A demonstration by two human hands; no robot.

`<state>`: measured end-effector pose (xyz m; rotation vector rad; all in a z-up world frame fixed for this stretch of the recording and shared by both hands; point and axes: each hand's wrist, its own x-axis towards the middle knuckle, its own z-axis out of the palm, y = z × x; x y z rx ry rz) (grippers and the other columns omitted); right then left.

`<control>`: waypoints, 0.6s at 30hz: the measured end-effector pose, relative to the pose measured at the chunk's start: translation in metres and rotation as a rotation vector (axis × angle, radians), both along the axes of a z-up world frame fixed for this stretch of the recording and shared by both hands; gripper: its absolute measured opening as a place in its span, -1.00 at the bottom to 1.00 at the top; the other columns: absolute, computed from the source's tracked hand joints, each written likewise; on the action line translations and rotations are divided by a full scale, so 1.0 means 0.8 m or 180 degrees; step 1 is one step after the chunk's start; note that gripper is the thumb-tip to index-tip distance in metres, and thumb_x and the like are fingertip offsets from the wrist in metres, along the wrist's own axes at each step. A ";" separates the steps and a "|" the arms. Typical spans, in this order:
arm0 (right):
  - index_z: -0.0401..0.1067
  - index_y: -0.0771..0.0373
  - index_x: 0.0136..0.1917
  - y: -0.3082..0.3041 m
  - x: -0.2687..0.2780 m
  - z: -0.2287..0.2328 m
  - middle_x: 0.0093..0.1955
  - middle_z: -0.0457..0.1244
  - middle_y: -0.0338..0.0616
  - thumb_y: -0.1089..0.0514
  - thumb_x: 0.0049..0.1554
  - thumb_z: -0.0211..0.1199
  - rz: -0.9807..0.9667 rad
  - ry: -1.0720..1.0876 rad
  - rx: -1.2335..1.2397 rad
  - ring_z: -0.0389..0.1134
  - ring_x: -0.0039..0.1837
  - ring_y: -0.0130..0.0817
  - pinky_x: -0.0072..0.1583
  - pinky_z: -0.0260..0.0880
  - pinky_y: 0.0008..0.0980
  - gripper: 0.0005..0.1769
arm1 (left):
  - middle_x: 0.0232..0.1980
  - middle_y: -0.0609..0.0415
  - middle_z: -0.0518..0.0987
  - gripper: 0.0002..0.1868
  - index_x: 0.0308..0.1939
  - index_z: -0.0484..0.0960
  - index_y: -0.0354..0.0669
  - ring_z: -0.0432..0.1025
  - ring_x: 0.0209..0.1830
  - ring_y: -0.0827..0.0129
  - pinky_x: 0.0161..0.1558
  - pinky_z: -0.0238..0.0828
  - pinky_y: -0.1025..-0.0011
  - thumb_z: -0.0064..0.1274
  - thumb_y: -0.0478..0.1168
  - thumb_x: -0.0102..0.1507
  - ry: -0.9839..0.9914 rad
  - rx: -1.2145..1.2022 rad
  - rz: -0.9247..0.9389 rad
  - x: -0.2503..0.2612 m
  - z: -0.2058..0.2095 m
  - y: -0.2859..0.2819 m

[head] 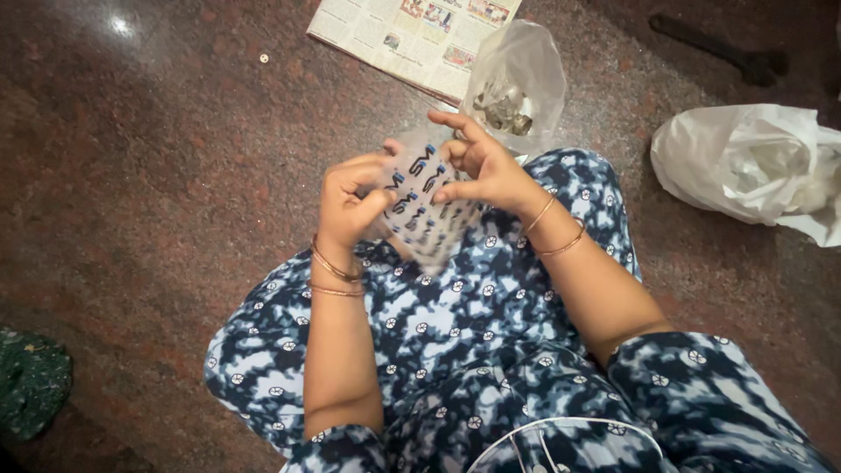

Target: The person sits on the floor and sorts small metal parts from a newspaper into several plastic bags. They handle the parts one by one, placing them into different bags, and then fold the newspaper and tie the bags.

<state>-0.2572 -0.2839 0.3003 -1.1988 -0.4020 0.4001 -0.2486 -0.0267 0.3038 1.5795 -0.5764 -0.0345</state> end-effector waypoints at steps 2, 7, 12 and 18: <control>0.02 0.25 0.57 -0.002 0.002 -0.015 0.14 0.33 -0.11 0.46 0.09 0.41 -0.0165 0.0213 0.0149 0.39 0.21 -0.33 0.28 0.45 -0.33 -0.09 | 0.01 -0.03 0.65 -0.73 -0.10 0.66 -0.33 0.52 0.00 0.36 0.07 0.45 0.46 0.14 -0.38 0.12 0.0217 -0.0174 0.0204 -0.001 -0.001 -0.008; 0.22 0.26 0.31 -0.005 0.012 -0.052 0.00 0.30 -0.24 0.45 0.16 0.35 -0.0866 0.0167 0.0513 0.38 0.07 -0.48 0.16 0.47 -0.45 -0.47 | 0.12 0.05 0.58 -0.28 0.34 0.36 -0.22 0.47 0.11 0.44 0.13 0.43 0.48 0.28 -0.20 0.12 0.0486 -0.0419 0.0278 0.002 0.008 -0.038; 0.31 0.19 0.04 -0.012 0.020 -0.070 -0.02 0.25 -0.31 0.45 0.25 0.35 -0.1534 -0.0016 0.0765 0.30 0.03 -0.53 0.16 0.42 -0.49 -0.72 | -0.05 0.04 0.72 -0.64 0.02 0.70 -0.29 0.53 -0.07 0.48 0.01 0.50 0.47 0.27 -0.10 0.27 0.0957 0.0123 0.0347 0.009 -0.032 -0.058; 0.46 0.28 0.12 0.003 0.010 -0.015 0.24 0.20 -0.07 0.26 0.17 0.23 -0.1793 -0.1543 -0.1222 0.27 0.22 -0.28 0.23 0.35 -0.34 -0.78 | -0.03 0.03 0.72 -0.73 -0.02 0.72 -0.27 0.59 -0.07 0.43 0.02 0.50 0.47 0.21 -0.12 0.34 0.0431 0.0301 0.0675 0.002 -0.049 -0.080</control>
